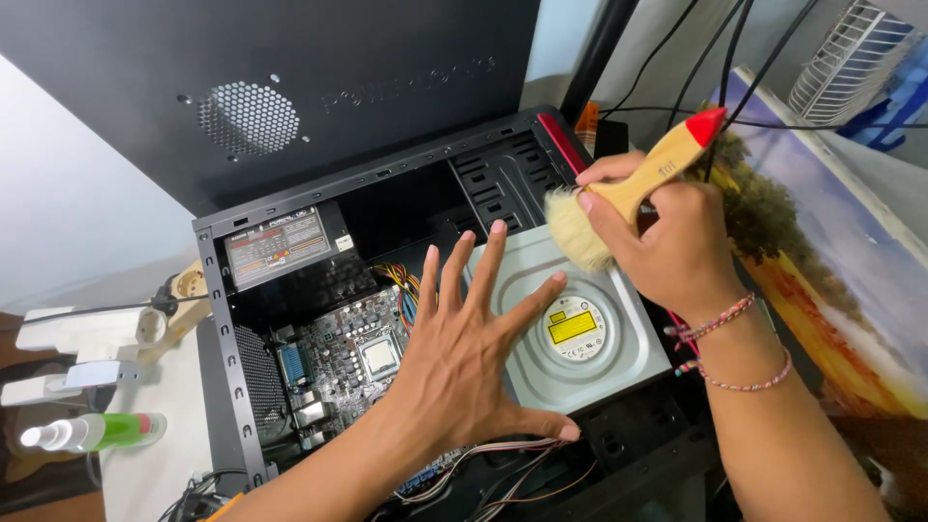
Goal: Removing an optical drive from a PC case and cleaning it using a large brush and a small cleaning tool.
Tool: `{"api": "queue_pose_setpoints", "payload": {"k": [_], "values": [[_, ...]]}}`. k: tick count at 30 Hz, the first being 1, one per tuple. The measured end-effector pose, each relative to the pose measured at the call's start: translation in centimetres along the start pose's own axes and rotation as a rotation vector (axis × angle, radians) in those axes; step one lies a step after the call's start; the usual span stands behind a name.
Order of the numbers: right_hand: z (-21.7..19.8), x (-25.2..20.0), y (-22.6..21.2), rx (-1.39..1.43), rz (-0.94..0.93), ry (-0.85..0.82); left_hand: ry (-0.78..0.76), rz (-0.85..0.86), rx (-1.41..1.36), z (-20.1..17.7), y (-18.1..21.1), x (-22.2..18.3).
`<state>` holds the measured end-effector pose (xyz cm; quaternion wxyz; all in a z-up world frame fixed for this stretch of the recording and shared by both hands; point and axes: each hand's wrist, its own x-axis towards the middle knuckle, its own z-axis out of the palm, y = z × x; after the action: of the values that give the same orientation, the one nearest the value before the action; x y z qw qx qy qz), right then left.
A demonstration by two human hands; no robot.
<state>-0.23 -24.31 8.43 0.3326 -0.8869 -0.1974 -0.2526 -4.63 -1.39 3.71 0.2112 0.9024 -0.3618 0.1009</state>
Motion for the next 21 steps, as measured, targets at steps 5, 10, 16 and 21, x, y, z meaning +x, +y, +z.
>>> {"api": "queue_pose_setpoints", "payload": {"k": [5,10,16,21], "values": [[-0.1,-0.7,0.4,0.015,0.031,0.082,0.019,0.022,0.002,0.3,0.0,0.0],[-0.7,-0.7,1.2,-0.031,0.012,0.069,0.019,0.022,0.013,0.5,-0.1,-0.1],[-2.5,-1.0,1.4,0.198,0.157,-0.029,0.013,0.017,0.004,0.3,-0.1,0.0],[-2.7,-1.0,1.2,-0.177,0.228,0.053,0.034,0.018,-0.007,0.5,-0.2,-0.2]]}}
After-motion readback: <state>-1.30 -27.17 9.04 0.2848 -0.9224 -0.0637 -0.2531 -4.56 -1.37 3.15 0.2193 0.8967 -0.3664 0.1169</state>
